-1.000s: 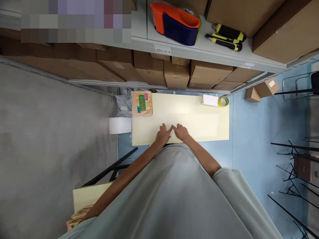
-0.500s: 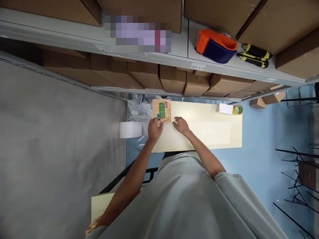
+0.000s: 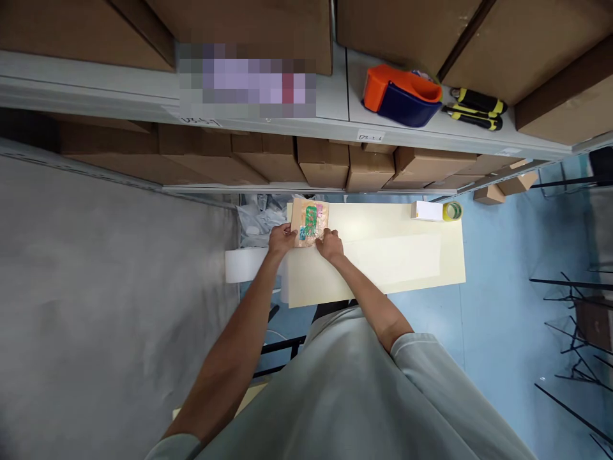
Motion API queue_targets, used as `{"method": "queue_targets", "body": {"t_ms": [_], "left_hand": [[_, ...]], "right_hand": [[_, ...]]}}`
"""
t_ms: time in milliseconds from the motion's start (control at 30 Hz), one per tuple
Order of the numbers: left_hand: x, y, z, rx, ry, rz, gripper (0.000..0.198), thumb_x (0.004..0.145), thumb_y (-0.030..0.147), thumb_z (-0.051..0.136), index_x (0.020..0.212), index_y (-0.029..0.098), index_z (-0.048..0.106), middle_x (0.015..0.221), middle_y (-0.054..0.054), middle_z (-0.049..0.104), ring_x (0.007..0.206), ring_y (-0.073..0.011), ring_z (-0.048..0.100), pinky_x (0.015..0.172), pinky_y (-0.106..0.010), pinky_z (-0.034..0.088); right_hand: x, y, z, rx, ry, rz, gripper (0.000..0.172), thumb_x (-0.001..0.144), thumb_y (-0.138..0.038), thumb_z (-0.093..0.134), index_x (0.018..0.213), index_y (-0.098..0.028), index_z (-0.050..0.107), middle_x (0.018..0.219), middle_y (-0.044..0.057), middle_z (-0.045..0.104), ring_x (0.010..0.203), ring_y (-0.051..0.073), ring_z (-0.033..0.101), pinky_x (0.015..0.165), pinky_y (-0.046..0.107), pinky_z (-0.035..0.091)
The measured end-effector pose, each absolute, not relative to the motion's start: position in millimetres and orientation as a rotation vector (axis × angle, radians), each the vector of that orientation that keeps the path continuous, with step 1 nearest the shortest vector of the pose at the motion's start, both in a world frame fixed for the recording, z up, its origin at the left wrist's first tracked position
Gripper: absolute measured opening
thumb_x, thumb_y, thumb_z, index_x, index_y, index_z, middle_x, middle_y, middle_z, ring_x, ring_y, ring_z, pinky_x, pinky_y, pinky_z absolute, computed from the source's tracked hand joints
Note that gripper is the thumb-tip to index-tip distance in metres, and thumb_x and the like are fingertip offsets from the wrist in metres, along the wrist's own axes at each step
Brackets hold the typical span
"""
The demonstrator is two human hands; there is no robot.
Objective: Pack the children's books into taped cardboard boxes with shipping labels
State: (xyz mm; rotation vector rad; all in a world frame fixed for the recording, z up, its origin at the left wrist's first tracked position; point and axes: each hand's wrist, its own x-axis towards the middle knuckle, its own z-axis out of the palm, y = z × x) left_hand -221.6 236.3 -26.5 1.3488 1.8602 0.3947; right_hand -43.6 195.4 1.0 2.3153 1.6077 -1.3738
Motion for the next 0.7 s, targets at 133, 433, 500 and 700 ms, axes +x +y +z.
{"method": "queue_targets", "body": {"t_ms": [133,433,500,700], "left_hand": [[-206.4,246.9,3.1,1.502,1.755,0.466,0.037,0.086,0.013,0.061,0.12,0.02,0.074,0.12,-0.008,0.075,0.1,-0.0225,0.073,0.099,-0.037,0.059],[-111.8,200.0,74.4,1.677,1.453,0.674,0.026,0.1,0.036,0.056,0.119,0.025,0.069,0.124,-0.006,0.074,0.104,-0.022,0.073,0.096,-0.035,0.058],[-79.7,181.3,75.7,1.568,1.454,0.707,0.028,0.099,0.041,0.059,0.119,0.024,0.068,0.124,-0.006,0.074,0.101,-0.0207,0.073,0.093,-0.034,0.059],[36.8,120.9,47.8,1.212,1.432,0.511,0.036,0.095,0.048,0.064,0.12,0.022,0.066,0.109,-0.005,0.079,0.079,-0.0177,0.073,0.073,-0.03,0.058]], "right_hand": [[-27.0,199.7,-12.6,2.463,1.537,-1.572,0.057,0.099,-0.034,0.069,0.15,-0.02,0.05,0.138,0.016,0.068,0.12,0.03,0.073,0.112,0.048,0.056],[106.7,185.1,-2.7,2.668,1.588,-2.612,0.049,0.085,-0.049,0.079,0.126,-0.025,0.066,0.133,0.008,0.077,0.128,0.028,0.071,0.12,0.047,0.052],[149.5,166.6,8.1,2.582,1.601,-2.766,0.051,0.083,-0.056,0.081,0.121,-0.024,0.07,0.13,0.008,0.079,0.128,0.029,0.071,0.119,0.047,0.053],[275.3,90.9,36.2,2.776,1.372,-2.555,0.059,0.085,-0.061,0.079,0.126,-0.02,0.073,0.127,0.011,0.081,0.115,0.03,0.077,0.104,0.044,0.063]]}}
